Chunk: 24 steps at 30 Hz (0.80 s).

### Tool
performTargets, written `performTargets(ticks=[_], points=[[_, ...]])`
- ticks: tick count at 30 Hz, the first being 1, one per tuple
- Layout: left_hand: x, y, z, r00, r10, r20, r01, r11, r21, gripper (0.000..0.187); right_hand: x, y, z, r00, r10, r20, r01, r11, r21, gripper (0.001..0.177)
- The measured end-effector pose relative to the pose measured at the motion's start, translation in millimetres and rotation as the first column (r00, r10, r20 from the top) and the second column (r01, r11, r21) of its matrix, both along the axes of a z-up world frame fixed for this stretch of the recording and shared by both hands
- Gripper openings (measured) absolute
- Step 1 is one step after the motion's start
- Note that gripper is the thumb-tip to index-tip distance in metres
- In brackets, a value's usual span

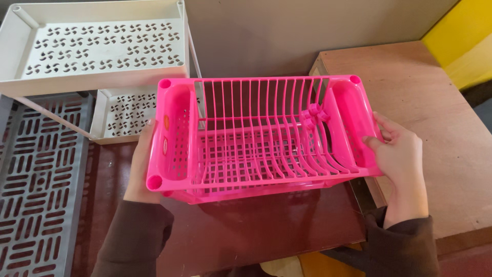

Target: The person assembles a white plastic dish rack by inserting its legs into the tray, then disassembles a pink plastic dish rack by removing its legs and placing them inside the tray. The person handles both racks and their components on a wooden table.

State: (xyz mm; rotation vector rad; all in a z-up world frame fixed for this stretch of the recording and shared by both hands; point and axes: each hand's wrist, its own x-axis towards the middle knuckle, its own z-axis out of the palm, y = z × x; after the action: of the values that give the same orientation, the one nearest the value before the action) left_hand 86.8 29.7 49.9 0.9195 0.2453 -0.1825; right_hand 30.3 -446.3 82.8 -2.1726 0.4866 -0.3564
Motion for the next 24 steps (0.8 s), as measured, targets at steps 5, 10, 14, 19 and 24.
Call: performTargets(ticks=[5, 10, 14, 19, 24], points=[[-16, -1, 20, 0.992, -0.105, 0.074, 0.112, 0.988, -0.107, 0.051, -2, 3, 5, 1.000, -0.010, 0.014, 0.008, 0.992, 0.127, 0.063], [-34, 15, 31, 0.991, -0.097, 0.095, 0.091, 0.993, 0.070, 0.055, -6, 8, 1, 0.995, 0.027, 0.092, -0.052, 0.959, 0.280, 0.052], [-47, 41, 12, 0.995, -0.027, 0.101, 0.037, 0.994, -0.105, 0.050, -14, 8, -2, 0.987, 0.022, 0.157, -0.120, 0.754, 0.646, 0.049], [-79, 88, -17, 0.992, 0.110, 0.068, -0.098, 0.982, -0.159, 0.045, -32, 18, -17, 0.990, 0.144, -0.001, -0.126, 0.867, 0.482, 0.046], [-105, 131, -24, 0.976, 0.217, 0.030, -0.214, 0.974, -0.075, 0.045, -42, 12, -52, 0.969, 0.226, -0.097, -0.244, 0.832, -0.499, 0.050]])
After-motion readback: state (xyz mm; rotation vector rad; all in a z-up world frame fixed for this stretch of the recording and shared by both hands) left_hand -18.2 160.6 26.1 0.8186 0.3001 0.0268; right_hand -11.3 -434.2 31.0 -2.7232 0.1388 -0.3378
